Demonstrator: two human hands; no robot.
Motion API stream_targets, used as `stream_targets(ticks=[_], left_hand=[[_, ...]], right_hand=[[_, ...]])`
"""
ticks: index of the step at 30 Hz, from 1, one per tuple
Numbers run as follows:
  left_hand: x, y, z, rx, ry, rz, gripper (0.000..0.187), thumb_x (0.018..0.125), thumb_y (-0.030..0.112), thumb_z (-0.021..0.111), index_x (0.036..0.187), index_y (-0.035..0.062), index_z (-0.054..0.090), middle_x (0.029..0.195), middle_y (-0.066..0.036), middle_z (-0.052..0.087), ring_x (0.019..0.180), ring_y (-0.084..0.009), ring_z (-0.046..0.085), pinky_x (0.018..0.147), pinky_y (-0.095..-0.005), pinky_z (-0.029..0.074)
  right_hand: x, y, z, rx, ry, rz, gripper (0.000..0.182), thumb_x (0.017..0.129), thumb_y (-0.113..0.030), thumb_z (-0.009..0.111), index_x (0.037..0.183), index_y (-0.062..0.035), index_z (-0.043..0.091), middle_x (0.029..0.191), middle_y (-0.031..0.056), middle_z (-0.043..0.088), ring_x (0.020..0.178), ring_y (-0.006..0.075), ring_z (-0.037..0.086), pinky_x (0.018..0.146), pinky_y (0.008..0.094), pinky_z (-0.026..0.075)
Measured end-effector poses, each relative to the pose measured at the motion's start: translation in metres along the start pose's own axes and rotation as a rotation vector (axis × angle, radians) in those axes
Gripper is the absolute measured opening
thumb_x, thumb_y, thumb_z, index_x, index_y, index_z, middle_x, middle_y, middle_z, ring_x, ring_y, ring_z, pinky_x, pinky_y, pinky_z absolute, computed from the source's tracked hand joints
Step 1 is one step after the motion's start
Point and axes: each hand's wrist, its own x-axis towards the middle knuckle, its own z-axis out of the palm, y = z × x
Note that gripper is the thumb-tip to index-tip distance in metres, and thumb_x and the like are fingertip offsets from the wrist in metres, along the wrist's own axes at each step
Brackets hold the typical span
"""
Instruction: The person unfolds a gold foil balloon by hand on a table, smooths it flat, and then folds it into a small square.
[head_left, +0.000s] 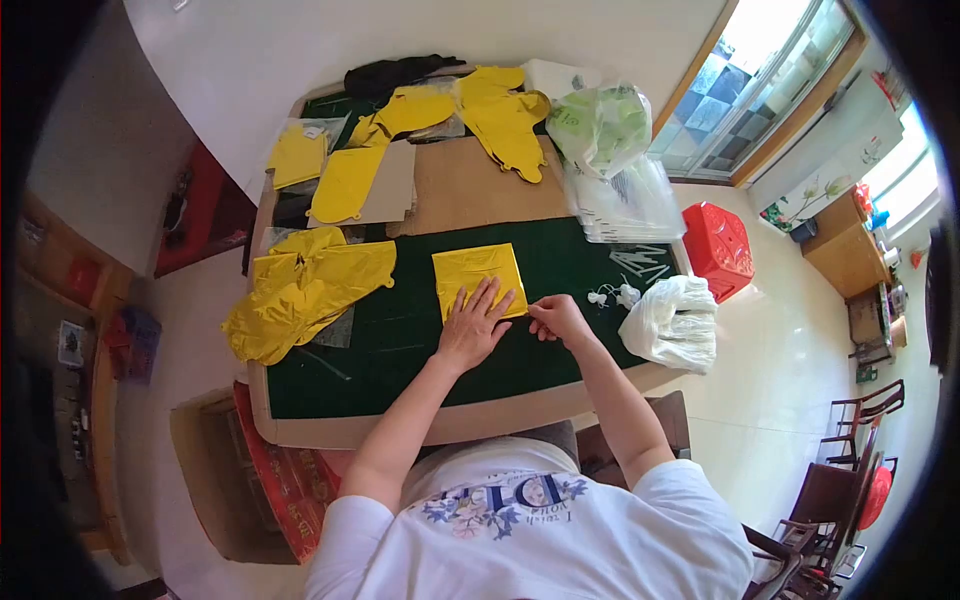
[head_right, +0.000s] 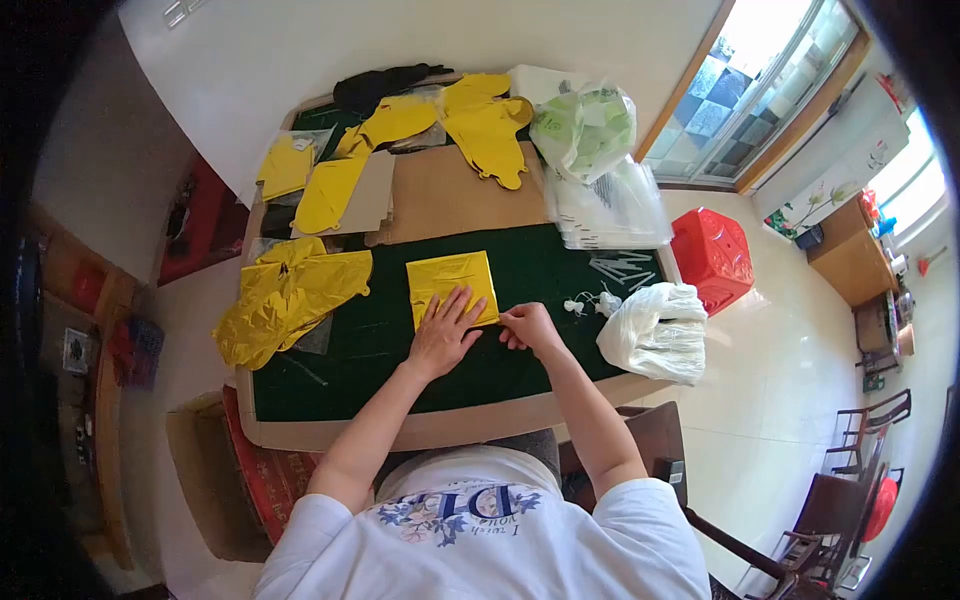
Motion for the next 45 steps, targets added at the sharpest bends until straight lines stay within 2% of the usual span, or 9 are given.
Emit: stream_targets(ticks=[11, 16, 23, 26, 28, 32, 34, 37, 45], left_hand=[[-0.001, 0.001, -0.002, -0.023, 0.009, 0.043, 0.050, 0.095, 0.037, 0.050, 0.143, 0.0292, 0.038, 0.150, -0.010, 0.032, 0.141, -0.0279, 0.027, 0.114, -0.0521, 0.020], [0.000, 0.002, -0.002, 0.006, -0.003, 0.038, 0.049, 0.095, 0.037, 0.050, 0.142, 0.0305, 0.039, 0.149, -0.010, 0.033, 0.140, -0.0280, 0.028, 0.114, -0.0522, 0.021], [0.000, 0.002, 0.000, -0.002, -0.010, 0.035, 0.050, 0.096, 0.037, 0.049, 0.144, 0.0306, 0.037, 0.150, -0.010, 0.031, 0.140, -0.0286, 0.028, 0.114, -0.0526, 0.020], [0.000, 0.001, 0.000, 0.004, -0.004, 0.032, 0.051, 0.096, 0.037, 0.050, 0.144, 0.0307, 0.035, 0.150, -0.010, 0.030, 0.140, -0.0287, 0.027, 0.114, -0.0526, 0.020], [0.000, 0.001, 0.000, -0.002, -0.011, 0.024, 0.053, 0.095, 0.036, 0.050, 0.145, 0.0280, 0.034, 0.150, -0.011, 0.030, 0.140, -0.0285, 0.027, 0.114, -0.0526, 0.019], [-0.001, 0.001, 0.000, -0.030, -0.013, 0.011, 0.054, 0.095, 0.036, 0.051, 0.145, 0.0250, 0.035, 0.150, -0.011, 0.030, 0.141, -0.0280, 0.026, 0.114, -0.0523, 0.019], [-0.001, 0.001, 0.000, -0.028, -0.007, 0.013, 0.054, 0.095, 0.036, 0.051, 0.145, 0.0230, 0.035, 0.151, -0.011, 0.030, 0.141, -0.0279, 0.026, 0.114, -0.0519, 0.018], [-0.001, 0.000, 0.001, -0.033, -0.001, 0.014, 0.054, 0.095, 0.036, 0.051, 0.145, 0.0234, 0.034, 0.151, -0.011, 0.030, 0.141, -0.0278, 0.026, 0.114, -0.0521, 0.018], [-0.001, 0.001, -0.001, -0.026, -0.025, 0.021, 0.050, 0.096, 0.036, 0.050, 0.143, 0.0274, 0.038, 0.150, -0.012, 0.030, 0.141, -0.0282, 0.026, 0.115, -0.0519, 0.017]], right_hand=[[0.017, 0.002, 0.009, -0.032, 0.067, -0.114, 0.011, 0.090, -0.012, 0.060, 0.095, -0.0030, 0.061, 0.062, 0.0037, 0.061, 0.043, 0.0096, 0.053, 0.039, 0.0218, 0.038], [0.011, -0.003, 0.012, -0.067, 0.176, -0.190, 0.013, 0.091, -0.014, 0.059, 0.097, -0.0017, 0.058, 0.061, 0.0037, 0.060, 0.042, 0.0102, 0.052, 0.038, 0.0227, 0.037], [0.008, 0.003, 0.008, -0.058, 0.100, -0.196, 0.020, 0.093, -0.020, 0.059, 0.097, -0.0009, 0.061, 0.061, 0.0020, 0.056, 0.043, 0.0090, 0.048, 0.040, 0.0232, 0.037], [0.013, -0.001, 0.006, -0.052, 0.070, -0.117, 0.021, 0.094, -0.021, 0.059, 0.094, -0.0009, 0.062, 0.063, 0.0030, 0.059, 0.045, 0.0098, 0.052, 0.040, 0.0228, 0.038], [0.013, -0.004, 0.005, -0.061, 0.008, -0.074, 0.022, 0.094, -0.023, 0.059, 0.096, -0.0010, 0.063, 0.068, 0.0046, 0.063, 0.053, 0.0116, 0.061, 0.043, 0.0217, 0.043], [0.010, -0.005, 0.006, 0.017, -0.012, -0.065, 0.022, 0.094, -0.022, 0.060, 0.096, -0.0002, 0.063, 0.074, 0.0062, 0.066, 0.063, 0.0146, 0.067, 0.051, 0.0219, 0.050], [0.011, -0.004, 0.007, 0.089, 0.007, -0.101, 0.020, 0.094, -0.018, 0.059, 0.095, 0.0013, 0.062, 0.080, 0.0082, 0.067, 0.068, 0.0167, 0.069, 0.059, 0.0242, 0.055], [0.016, 0.005, 0.009, 0.203, 0.012, -0.150, 0.013, 0.092, -0.011, 0.061, 0.093, 0.0021, 0.060, 0.082, 0.0099, 0.066, 0.069, 0.0180, 0.069, 0.061, 0.0264, 0.057], [0.018, 0.008, 0.014, 0.170, 0.103, -0.212, 0.009, 0.085, 0.000, 0.064, 0.088, 0.0012, 0.056, 0.076, 0.0088, 0.063, 0.064, 0.0160, 0.066, 0.055, 0.0265, 0.056]])
